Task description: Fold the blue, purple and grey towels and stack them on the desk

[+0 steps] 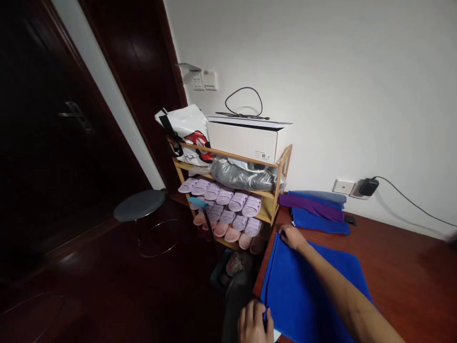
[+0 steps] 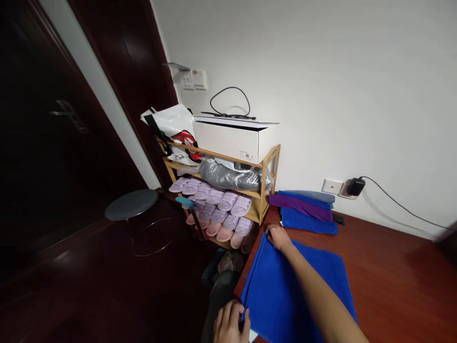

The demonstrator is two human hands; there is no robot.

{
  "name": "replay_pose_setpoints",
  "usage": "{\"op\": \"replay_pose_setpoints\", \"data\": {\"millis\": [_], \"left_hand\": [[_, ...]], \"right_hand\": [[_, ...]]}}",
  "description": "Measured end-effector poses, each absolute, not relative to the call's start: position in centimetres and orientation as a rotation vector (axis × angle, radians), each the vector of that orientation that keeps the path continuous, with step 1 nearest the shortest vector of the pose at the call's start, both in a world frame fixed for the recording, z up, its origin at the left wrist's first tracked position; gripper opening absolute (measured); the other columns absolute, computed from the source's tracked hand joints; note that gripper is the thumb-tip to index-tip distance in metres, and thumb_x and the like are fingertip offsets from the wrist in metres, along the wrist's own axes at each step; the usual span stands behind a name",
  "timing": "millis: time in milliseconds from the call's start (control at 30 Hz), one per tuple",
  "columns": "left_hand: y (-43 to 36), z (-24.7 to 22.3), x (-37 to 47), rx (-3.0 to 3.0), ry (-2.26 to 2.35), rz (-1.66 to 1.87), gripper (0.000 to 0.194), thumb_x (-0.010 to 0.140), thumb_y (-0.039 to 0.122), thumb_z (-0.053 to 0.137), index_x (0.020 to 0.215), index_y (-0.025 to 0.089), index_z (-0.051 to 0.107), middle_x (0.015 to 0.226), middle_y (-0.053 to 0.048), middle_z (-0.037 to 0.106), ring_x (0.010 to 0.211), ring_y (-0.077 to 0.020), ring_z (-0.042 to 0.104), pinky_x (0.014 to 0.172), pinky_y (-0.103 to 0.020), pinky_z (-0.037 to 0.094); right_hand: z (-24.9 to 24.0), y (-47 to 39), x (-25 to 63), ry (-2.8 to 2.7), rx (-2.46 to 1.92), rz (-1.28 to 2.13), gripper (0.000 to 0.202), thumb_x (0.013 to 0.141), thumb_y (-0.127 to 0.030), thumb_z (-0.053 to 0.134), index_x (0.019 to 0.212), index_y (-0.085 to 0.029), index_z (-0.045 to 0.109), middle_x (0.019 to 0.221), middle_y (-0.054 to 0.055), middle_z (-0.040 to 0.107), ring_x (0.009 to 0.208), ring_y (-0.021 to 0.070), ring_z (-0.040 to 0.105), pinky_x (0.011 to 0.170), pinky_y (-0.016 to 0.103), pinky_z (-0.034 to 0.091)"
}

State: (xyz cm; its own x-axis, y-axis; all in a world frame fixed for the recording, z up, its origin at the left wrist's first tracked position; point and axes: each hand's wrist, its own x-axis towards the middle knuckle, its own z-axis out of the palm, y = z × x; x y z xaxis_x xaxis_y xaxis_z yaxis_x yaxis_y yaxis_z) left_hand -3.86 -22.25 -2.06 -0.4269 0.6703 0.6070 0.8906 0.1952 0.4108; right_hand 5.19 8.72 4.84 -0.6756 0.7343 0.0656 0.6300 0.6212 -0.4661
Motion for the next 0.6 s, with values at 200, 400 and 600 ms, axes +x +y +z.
{"op": "replay_pose_setpoints", "data": {"millis": [200,400,600], "left_hand": [[-22.0,-1.4,-3.9,-1.556,-2.3,-1.286,0.022,0.098,0.022,0.047,0.084,0.027,0.063,0.081,-0.003,0.069,0.077,-0.0219,0.069,0.071,-0.031,0.051],[-21.4,2.2,-6.2,-1.711,-2.504,-1.505,0.016,0.087,0.034,0.055,0.076,0.026,0.063,0.075,-0.003,0.072,0.072,-0.0224,0.072,0.069,-0.03,0.054],[-20.5,10.6,-6.4,-1.737,-2.287,-1.711,0.035,0.088,0.058,0.057,0.079,0.026,0.068,0.077,-0.005,0.075,0.075,-0.0246,0.073,0.072,-0.033,0.056]], "right_hand": [[7.5,8.3,6.4,-2.496,-1.001,0.706,0.018,0.08,-0.01,0.06,0.091,-0.02,0.07,0.097,0.007,0.076,0.092,0.02,0.069,0.088,0.032,0.052],[15.1,5.8,12.8,-2.33,-0.872,0.771,0.011,0.081,-0.023,0.065,0.089,-0.021,0.071,0.092,0.005,0.076,0.086,0.02,0.07,0.082,0.033,0.054],[23.2,1.7,22.6,-2.113,-0.852,0.775,0.022,0.083,-0.043,0.07,0.087,-0.021,0.072,0.094,0.007,0.078,0.091,0.0221,0.071,0.087,0.037,0.055]]}}
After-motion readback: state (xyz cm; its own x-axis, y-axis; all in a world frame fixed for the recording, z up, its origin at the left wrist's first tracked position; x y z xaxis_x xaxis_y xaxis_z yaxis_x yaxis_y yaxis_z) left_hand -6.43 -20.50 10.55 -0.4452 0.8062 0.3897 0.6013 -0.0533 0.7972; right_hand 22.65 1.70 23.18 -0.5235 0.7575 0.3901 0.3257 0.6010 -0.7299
